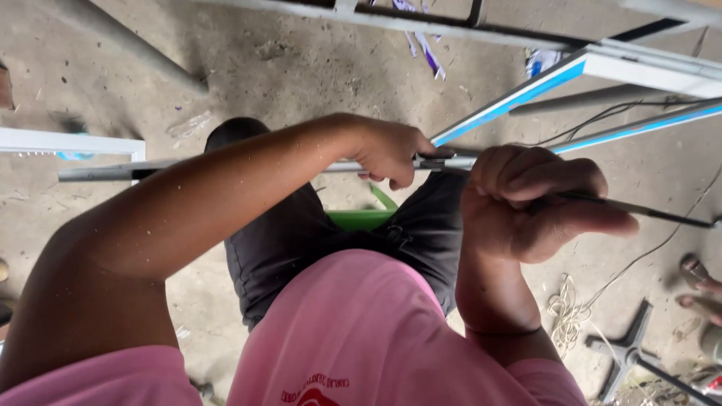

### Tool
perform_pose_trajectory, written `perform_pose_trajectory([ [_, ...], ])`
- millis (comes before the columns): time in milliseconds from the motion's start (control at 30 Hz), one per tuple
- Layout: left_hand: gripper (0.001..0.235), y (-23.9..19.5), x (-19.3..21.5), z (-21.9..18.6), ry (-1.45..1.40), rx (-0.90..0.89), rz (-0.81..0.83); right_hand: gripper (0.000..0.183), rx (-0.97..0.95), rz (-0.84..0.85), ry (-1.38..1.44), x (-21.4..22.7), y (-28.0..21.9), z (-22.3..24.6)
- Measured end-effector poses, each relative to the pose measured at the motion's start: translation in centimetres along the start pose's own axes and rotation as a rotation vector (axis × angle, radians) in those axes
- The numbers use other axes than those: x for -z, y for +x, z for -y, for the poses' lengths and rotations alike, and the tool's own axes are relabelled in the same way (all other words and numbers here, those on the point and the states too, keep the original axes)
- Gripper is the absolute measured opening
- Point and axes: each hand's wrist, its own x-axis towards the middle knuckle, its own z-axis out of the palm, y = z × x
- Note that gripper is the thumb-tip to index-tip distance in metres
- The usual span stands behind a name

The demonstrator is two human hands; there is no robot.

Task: Smoothing the edges of aluminum frame sections using a hand tool to remove burrs.

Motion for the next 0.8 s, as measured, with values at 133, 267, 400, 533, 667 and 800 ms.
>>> perform_pose_trajectory([
  [133, 0.092, -0.4, 0.2, -0.4, -0.033, 0.043, -0.030, 0.061, -0.030, -0.045, 0.037, 0.6, -1.6, -2.1],
  [267, 0.097, -0.7, 0.1, -0.6, -0.012, 0.021, 0.011, 0.058, -0.022, -0.057, -0.002, 0.4, -1.1, -1.3],
  [400, 0.099, -0.4, 0.2, -1.1, 0.031, 0.008, 0.004, 0.058, -0.144, -0.087, -0.029, 0.7, 0.4, -2.4],
  [533, 0.097, 0.5, -0.2, 0.0, 0.026, -0.019, -0.044, 0.061, -0.045, -0.063, 0.014, 2.6, -0.2, -2.4],
  [667, 0.068, -0.6, -0.3, 0.1, -0.016, -0.047, -0.060, 0.060, -0.053, -0.055, -0.026, 3.5, -0.7, -3.3],
  [800, 0.098, -0.8, -0.2, -0.4, 0.073, -0.006, -0.002, 0.060, -0.096, -0.052, -0.024, 2.6, 0.0, -0.5],
])
